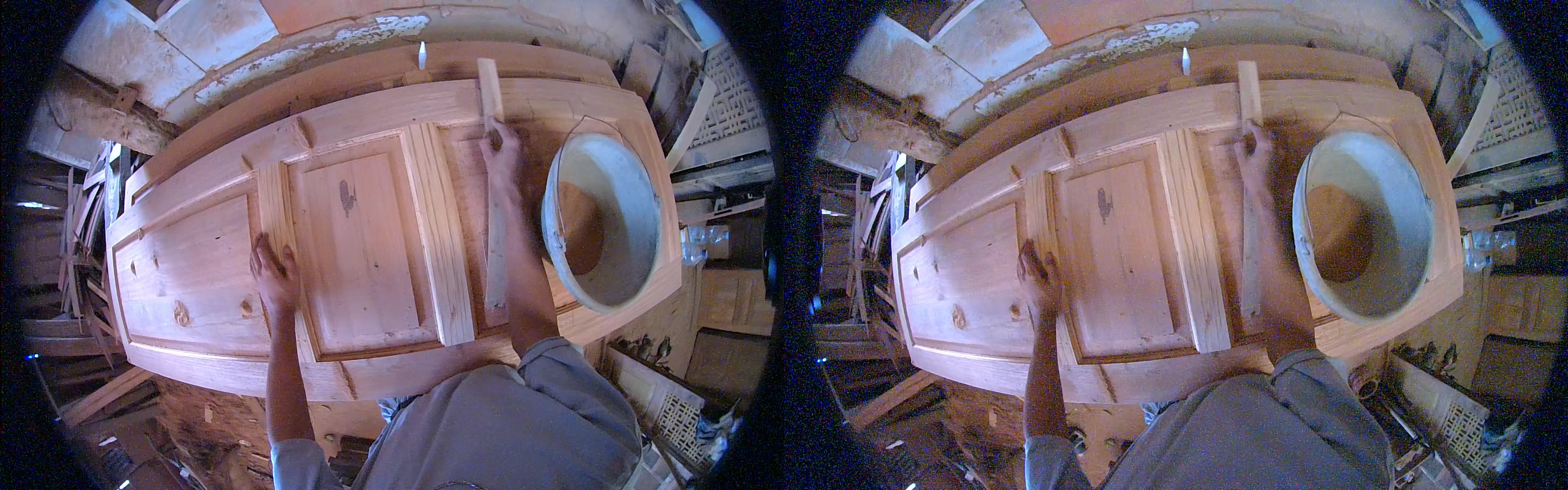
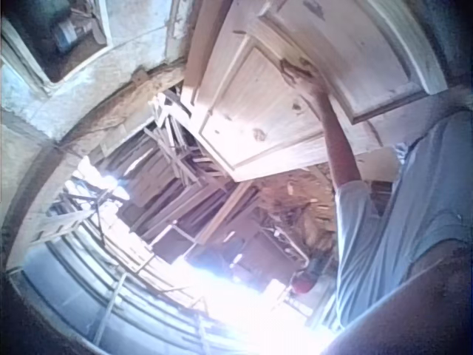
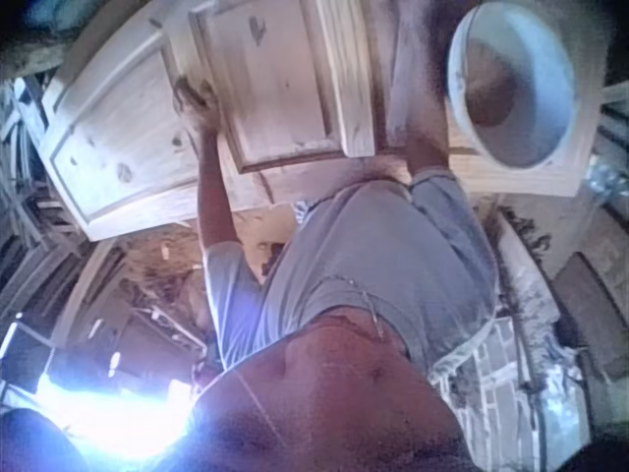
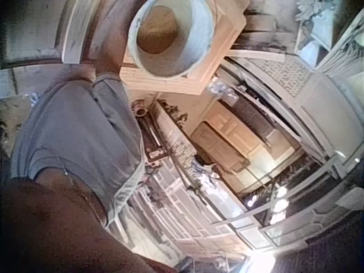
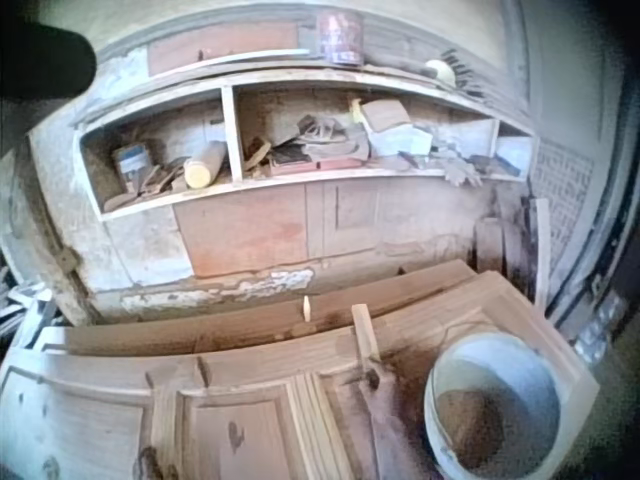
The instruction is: The person applies a liquid finish to a large wooden door using a cloth and a small wooden stick. They dip the cloth into a bucket of finish and wipe the door's surface, then use the stick to apply finish into the recessed grooves of the door panels.
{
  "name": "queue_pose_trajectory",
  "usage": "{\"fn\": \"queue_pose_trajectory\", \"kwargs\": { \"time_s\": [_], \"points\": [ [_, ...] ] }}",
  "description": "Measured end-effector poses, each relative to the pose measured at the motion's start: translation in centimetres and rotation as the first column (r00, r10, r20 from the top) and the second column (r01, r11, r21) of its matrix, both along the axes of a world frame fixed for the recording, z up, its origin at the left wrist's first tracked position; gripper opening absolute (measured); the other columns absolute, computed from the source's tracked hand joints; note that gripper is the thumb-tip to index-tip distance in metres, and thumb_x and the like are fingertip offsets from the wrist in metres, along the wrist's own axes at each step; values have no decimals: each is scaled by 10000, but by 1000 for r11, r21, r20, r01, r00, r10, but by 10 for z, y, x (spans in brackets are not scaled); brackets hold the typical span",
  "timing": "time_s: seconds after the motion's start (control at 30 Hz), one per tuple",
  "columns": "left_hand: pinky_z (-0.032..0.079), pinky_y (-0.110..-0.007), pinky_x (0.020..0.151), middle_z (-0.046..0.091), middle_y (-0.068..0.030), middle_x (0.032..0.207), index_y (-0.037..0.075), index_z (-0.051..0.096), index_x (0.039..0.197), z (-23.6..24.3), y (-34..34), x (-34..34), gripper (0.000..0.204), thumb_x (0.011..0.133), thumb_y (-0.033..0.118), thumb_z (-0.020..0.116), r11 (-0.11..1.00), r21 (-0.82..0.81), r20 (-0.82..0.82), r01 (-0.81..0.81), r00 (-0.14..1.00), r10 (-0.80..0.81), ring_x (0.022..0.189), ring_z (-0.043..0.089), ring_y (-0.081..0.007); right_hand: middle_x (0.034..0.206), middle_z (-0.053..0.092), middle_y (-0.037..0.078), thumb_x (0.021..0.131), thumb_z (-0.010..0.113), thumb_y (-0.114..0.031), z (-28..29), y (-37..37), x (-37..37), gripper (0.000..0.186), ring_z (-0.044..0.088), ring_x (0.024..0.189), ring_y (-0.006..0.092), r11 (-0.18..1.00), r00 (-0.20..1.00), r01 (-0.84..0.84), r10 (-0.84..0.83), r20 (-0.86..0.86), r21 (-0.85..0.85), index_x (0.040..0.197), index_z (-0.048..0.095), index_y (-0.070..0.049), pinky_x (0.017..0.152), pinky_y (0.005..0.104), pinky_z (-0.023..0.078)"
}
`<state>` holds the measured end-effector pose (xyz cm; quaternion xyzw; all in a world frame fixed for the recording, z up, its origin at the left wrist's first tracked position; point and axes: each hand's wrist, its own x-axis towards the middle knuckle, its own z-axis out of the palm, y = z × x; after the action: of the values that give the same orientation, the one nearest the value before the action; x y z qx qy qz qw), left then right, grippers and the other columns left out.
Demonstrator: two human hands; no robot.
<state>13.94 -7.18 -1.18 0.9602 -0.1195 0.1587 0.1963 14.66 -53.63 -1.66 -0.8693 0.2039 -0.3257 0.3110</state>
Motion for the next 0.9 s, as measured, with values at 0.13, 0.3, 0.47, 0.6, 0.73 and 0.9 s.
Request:
{"fn": "queue_pose_trajectory", "kwargs": {
  "time_s": [0.13, 0.3, 0.47, 0.6, 0.73, 0.9],
  "points": [
    [365, -511, 1033, 508, -260, 1297, -38, 454, 1302, 3, -1, -3, 476, 918, 223, 558, 1000, 3, -19, -16, 1000, 16, 1204, 470, -447, 1142, 651, 192, 807, 682, -150, 34, 0, -1, 404, 626, 1054, 356, 983, 952, 185, -183, -245, -15, 1200, 637, -68, 934, 416, 492],
    [361, -510, 1038, 509, -268, 1295, -41, 456, 1303, 8, -5, -4, 478, 918, 223, 557, 1000, -22, -35, -19, 999, 18, 1208, 468, -447, 1070, 653, 215, 789, 689, -129, 17, 6, 1, 433, 630, 983, 363, 999, 976, -20, 26, -215, 27, 1204, 620, -28, 887, 430, 497],
    [367, -508, 1038, 512, -268, 1291, -47, 458, 1299, 8, -4, -2, 473, 918, 215, 561, 1000, -20, -45, -8, 999, 8, 1207, 473, -441, 1028, 653, 232, 747, 726, -125, 1, 13, 10, 490, 635, 945, 360, 998, 985, -55, 48, -163, -35, 1212, 613, -19, 857, 430, 506],
    [377, -503, 1030, 517, -261, 1286, -47, 461, 1294, 11, -5, -4, 469, 922, 222, 557, 1000, -6, -41, -30, 999, 30, 1200, 481, -439, 1051, 655, 223, 758, 716, -129, 2, -3, 10, 462, 634, 977, 371, 996, 986, 85, -81, -147, 22, 1201, 624, -36, 877, 429, 504],
    [381, -501, 1028, 517, -258, 1287, -43, 463, 1296, 4, -1, -1, 471, 925, 232, 555, 1000, -22, -29, -22, 999, 21, 1201, 481, -438, 1047, 667, 212, 777, 699, -136, 13, -1, 10, 416, 651, 958, 363, 997, 962, 64, -70, -266, -31, 1184, 643, -68, 876, 427, 513],
    [380, -501, 1028, 519, -264, 1280, -53, 467, 1289, 7, -3, -1, 473, 923, 233, 555, 999, -15, -44, -36, 998, 35, 1200, 480, -438, 952, 676, 221, 761, 693, -93, 17, 18, 17, 387, 659, 886, 366, 994, 984, -60, 44, -173, -87, 1138, 643, -23, 811, 443, 521]
  ]
}}
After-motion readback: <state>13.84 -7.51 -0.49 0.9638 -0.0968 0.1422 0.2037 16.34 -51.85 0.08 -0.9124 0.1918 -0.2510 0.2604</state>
